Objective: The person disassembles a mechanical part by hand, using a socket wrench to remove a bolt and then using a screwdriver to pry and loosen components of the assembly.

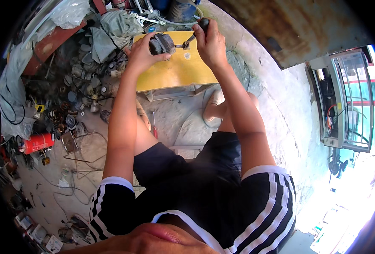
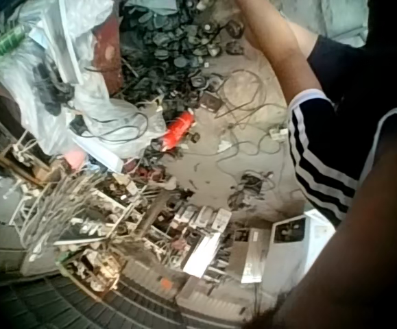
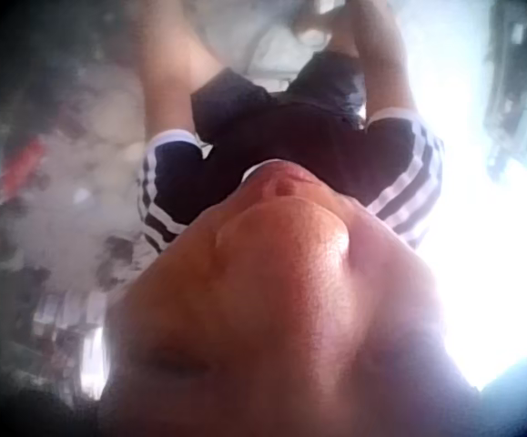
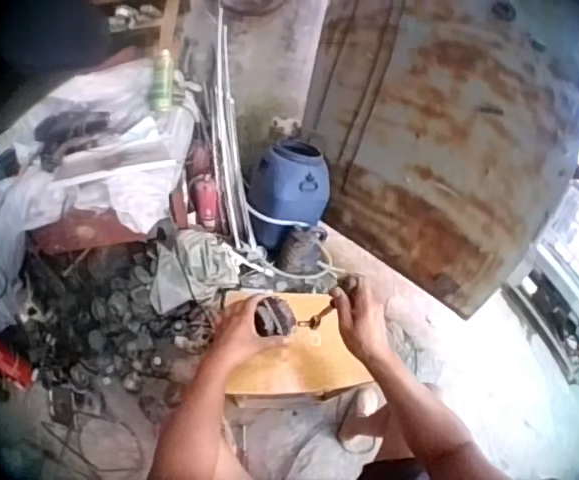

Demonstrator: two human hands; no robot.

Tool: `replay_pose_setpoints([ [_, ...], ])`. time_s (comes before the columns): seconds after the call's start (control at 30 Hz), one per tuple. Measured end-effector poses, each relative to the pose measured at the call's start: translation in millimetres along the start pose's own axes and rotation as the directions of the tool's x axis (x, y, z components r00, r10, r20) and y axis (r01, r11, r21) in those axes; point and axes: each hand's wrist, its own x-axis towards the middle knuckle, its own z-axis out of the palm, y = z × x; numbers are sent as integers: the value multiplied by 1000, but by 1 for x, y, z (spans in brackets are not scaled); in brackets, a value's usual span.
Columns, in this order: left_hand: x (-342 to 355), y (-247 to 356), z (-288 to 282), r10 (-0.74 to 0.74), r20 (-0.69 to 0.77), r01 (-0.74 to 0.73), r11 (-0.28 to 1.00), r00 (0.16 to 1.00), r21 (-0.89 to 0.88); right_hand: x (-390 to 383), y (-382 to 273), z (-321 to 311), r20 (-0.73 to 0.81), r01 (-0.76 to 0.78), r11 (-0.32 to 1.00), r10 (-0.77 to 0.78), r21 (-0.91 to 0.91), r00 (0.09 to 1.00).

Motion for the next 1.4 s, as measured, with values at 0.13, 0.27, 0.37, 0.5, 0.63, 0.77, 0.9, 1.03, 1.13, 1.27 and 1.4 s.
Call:
replay_pose_setpoints([
  [0.13,-1,6,-6,-14,36,14,1000,999,-13,6,4,7,55,21,999,-22,25,998],
  [0.27,-2,5,-7,-5,22,5,1000,1000,-17,13,4,11,104,0,998,-7,62,995],
  [0.37,-2,4,-7,5,6,-4,1000,1000,-19,30,13,13,188,-26,996,9,87,982],
  [0.5,1,5,-8,19,29,-17,998,999,-59,63,35,25,367,-110,986,56,127,928],
  [0.63,4,0,-4,43,50,-36,990,998,-133,90,51,40,546,-227,972,160,57,823],
  [0.77,4,-5,-2,50,60,-38,982,997,-187,101,37,66,438,-180,966,245,-185,865],
  [0.9,3,4,-10,52,105,-25,971,993,-236,108,29,75,506,-135,952,263,-276,821],
  [1.03,3,4,-7,52,137,-12,960,989,-281,111,60,92,578,-232,949,315,-215,753],
  [1.13,4,-3,-11,44,181,7,962,983,-273,107,46,95,663,-392,889,442,-235,604],
  [1.27,5,2,-3,126,139,-91,968,982,-234,100,71,109,648,-349,936,286,-32,706],
  [1.4,4,-3,1,150,113,-134,981,982,-143,92,58,115,621,-520,850,361,89,696],
])
